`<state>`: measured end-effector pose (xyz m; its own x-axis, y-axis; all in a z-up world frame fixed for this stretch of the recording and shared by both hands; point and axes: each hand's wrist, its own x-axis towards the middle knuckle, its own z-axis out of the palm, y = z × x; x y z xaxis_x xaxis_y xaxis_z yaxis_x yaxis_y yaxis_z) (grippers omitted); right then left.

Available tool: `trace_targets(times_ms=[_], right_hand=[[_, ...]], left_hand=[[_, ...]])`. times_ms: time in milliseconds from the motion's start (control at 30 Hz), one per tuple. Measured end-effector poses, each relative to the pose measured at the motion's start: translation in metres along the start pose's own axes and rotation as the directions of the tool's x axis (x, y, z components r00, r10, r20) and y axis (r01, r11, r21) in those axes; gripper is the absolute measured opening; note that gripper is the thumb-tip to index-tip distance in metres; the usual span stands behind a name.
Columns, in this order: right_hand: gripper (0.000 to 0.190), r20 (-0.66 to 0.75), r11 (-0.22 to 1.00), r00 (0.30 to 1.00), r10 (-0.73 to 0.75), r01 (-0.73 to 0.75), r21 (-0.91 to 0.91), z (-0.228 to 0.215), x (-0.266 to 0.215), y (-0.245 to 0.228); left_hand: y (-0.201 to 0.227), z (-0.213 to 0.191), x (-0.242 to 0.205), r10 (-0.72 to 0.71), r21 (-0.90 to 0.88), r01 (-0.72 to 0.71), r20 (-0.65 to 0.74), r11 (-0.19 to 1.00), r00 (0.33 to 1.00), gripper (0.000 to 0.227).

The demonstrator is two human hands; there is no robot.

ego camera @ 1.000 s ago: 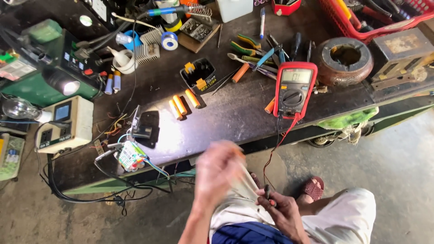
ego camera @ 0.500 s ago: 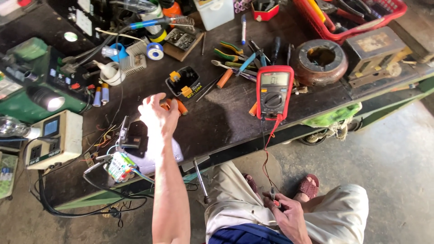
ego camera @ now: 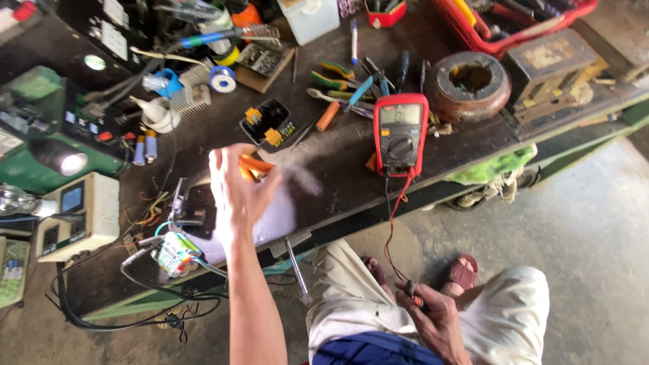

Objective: The person uses a digital multimeter to measure the voltage of several orange cylindrical batteries. They pick up each battery, touch the multimeter probes to the terminals, observe the reading, and place the battery back on the workbench. The process is repeated for multiple batteries.

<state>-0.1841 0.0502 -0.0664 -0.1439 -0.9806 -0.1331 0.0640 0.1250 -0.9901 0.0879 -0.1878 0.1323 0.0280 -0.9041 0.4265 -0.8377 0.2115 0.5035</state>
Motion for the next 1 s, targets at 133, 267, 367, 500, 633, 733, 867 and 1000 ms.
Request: trace_targets(times_ms=[133, 267, 367, 500, 633, 733, 867, 1000], right_hand=[[0.031, 0.017, 0.881, 0.948, -0.317, 0.3, -0.367, -0.008, 0.01, -0.017], [0.036, -0.011, 0.742, 0.92, -0.391, 0.308, -0.596, -0.013, 0.016, -0.038], [0.037, -0.087, 0.792, 0.907, -0.413, 0.31, -0.525, -0.015, 0.021, -0.051], [0.035, -0.128, 0.791, 0.895, -0.428, 0.301, -0.533, -0.015, 0.017, -0.048], [0.033, -0.09, 0.676, 0.904, -0.419, 0.244, -0.695, -0.017, 0.013, -0.021], [0.031, -0.09, 0.727, 0.915, -0.394, 0.251, -0.639, -0.012, 0.011, -0.028], [0.029, -0.083, 0.69, 0.891, -0.446, 0.283, -0.666, -0.011, 0.013, -0.029], [0.029, -0.047, 0.624, 0.86, -0.507, 0.329, -0.709, -0.013, 0.017, -0.034]], left_hand=[[0.042, 0.029, -0.101, 0.044, -0.879, 0.309, 0.348, 0.362, 0.937, 0.036], [0.072, 0.062, -0.175, 0.126, -0.751, 0.627, 0.656, 0.205, 0.745, 0.042], [0.075, 0.072, -0.19, 0.116, -0.683, 0.73, 0.727, 0.015, 0.677, 0.031], [0.085, 0.056, -0.174, 0.029, -0.72, 0.616, 0.657, 0.319, 0.754, 0.018], [0.072, 0.06, -0.177, 0.0, -0.718, 0.506, 0.576, 0.479, 0.817, 0.019], [0.077, 0.052, -0.171, -0.006, -0.722, 0.566, 0.615, 0.398, 0.788, 0.014], [0.07, 0.046, -0.174, 0.103, -0.61, 0.378, 0.606, 0.696, 0.789, 0.031], [0.073, 0.041, -0.176, 0.245, -0.572, 0.246, 0.647, 0.783, 0.722, 0.049]])
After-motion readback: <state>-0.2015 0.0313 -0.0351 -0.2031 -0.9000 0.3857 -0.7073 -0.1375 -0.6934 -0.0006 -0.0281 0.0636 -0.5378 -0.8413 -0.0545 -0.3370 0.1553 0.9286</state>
